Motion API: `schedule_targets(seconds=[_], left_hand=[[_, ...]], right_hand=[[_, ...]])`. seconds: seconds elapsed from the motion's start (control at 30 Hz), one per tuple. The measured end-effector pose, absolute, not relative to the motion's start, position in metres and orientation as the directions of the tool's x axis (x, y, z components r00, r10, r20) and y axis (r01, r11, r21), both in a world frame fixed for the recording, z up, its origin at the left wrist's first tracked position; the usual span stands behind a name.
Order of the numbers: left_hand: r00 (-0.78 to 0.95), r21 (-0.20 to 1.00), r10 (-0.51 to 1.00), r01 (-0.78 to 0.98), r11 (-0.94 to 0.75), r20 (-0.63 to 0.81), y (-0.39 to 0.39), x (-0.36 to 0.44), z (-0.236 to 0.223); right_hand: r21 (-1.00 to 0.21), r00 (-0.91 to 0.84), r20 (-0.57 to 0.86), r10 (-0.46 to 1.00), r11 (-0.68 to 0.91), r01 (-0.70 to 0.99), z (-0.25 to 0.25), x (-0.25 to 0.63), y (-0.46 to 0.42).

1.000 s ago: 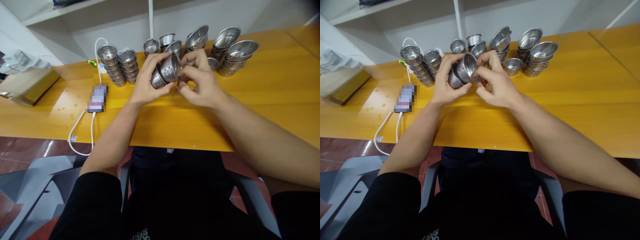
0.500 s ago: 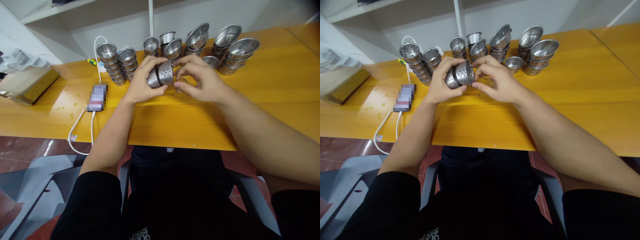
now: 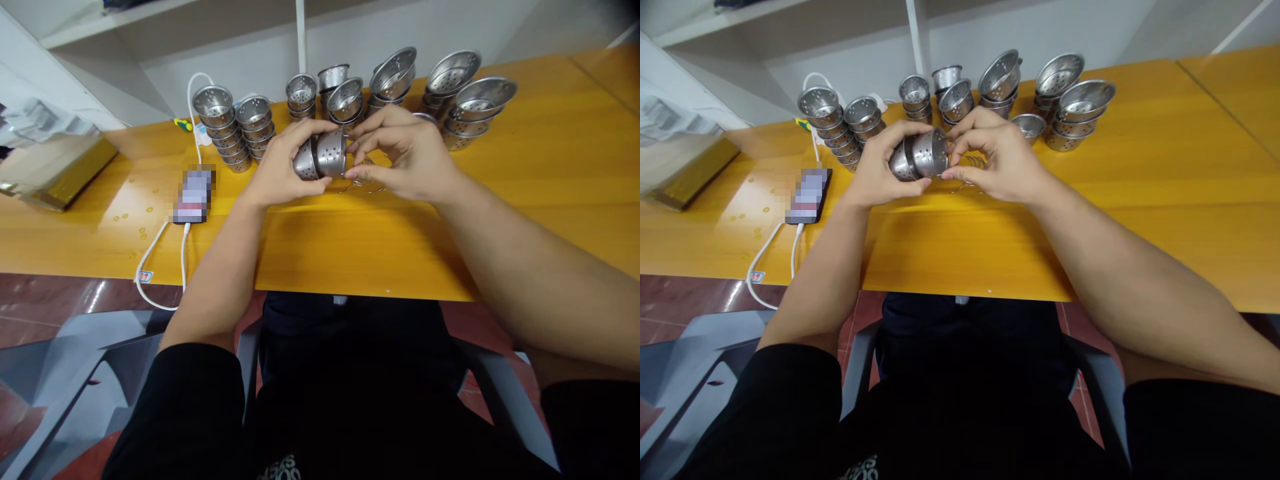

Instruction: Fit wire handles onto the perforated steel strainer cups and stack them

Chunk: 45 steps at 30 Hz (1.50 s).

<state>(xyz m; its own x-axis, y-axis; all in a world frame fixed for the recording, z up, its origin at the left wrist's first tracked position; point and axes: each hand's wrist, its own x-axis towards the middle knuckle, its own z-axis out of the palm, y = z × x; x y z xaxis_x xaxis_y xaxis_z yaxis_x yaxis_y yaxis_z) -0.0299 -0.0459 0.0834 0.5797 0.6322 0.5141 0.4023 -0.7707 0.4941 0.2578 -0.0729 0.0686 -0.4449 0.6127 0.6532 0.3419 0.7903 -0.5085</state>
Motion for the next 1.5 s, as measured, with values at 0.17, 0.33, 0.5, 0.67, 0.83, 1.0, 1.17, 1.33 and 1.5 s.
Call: schedule_targets(seconds=[0.17, 0.33, 0.5, 0.67, 0.83, 1.0, 1.17, 1.33, 1.5], left_hand=[[0.595, 0.476, 0.618, 0.402, -0.782, 0.513, -0.042, -0.033, 0.081], [0.519, 0.498, 0.664, 0.439, -0.748, 0.539, -0.041, -0.041, 0.081], [0.334, 0.566, 0.695, 0.409, -0.716, 0.637, -0.026, -0.05, 0.074], [0.121, 0.727, 0.806, 0.371, -0.578, 0.58, 0.004, -0.053, 0.05], [0.091, 0.893, 0.931, 0.265, -0.364, 0.353, 0.019, -0.05, 0.026], [0.225, 0.839, 0.868, 0.237, -0.489, 0.443, 0.007, -0.036, 0.022], [0.371, 0.822, 0.821, 0.21, -0.529, 0.434, -0.011, -0.019, 0.033], [0.443, 0.878, 0.827, 0.157, -0.452, 0.346, -0.014, -0.018, 0.033], [0.39, 0.942, 0.884, 0.102, -0.321, 0.259, -0.024, -0.017, 0.035]], right_hand=[[-0.504, -0.453, 0.659, 0.6, 0.8, 0.325, 0.07, 0.258, -0.075], [-0.463, -0.338, 0.702, 0.627, 0.763, 0.452, 0.057, 0.26, -0.064], [-0.489, -0.363, 0.596, 0.717, 0.682, 0.544, 0.026, 0.278, -0.034], [-0.441, -0.451, 0.38, 0.807, 0.587, 0.679, 0.003, 0.295, -0.01], [-0.382, -0.421, 0.448, 0.788, 0.595, 0.708, 0.012, 0.29, -0.021], [-0.526, -0.378, 0.569, 0.73, 0.677, 0.515, 0.031, 0.265, -0.053], [-0.518, -0.323, 0.633, 0.703, 0.695, 0.499, 0.036, 0.243, -0.064], [-0.528, -0.25, 0.661, 0.708, 0.675, 0.516, 0.037, 0.245, -0.059], [-0.515, -0.293, 0.706, 0.644, 0.752, 0.411, 0.036, 0.253, -0.055]])
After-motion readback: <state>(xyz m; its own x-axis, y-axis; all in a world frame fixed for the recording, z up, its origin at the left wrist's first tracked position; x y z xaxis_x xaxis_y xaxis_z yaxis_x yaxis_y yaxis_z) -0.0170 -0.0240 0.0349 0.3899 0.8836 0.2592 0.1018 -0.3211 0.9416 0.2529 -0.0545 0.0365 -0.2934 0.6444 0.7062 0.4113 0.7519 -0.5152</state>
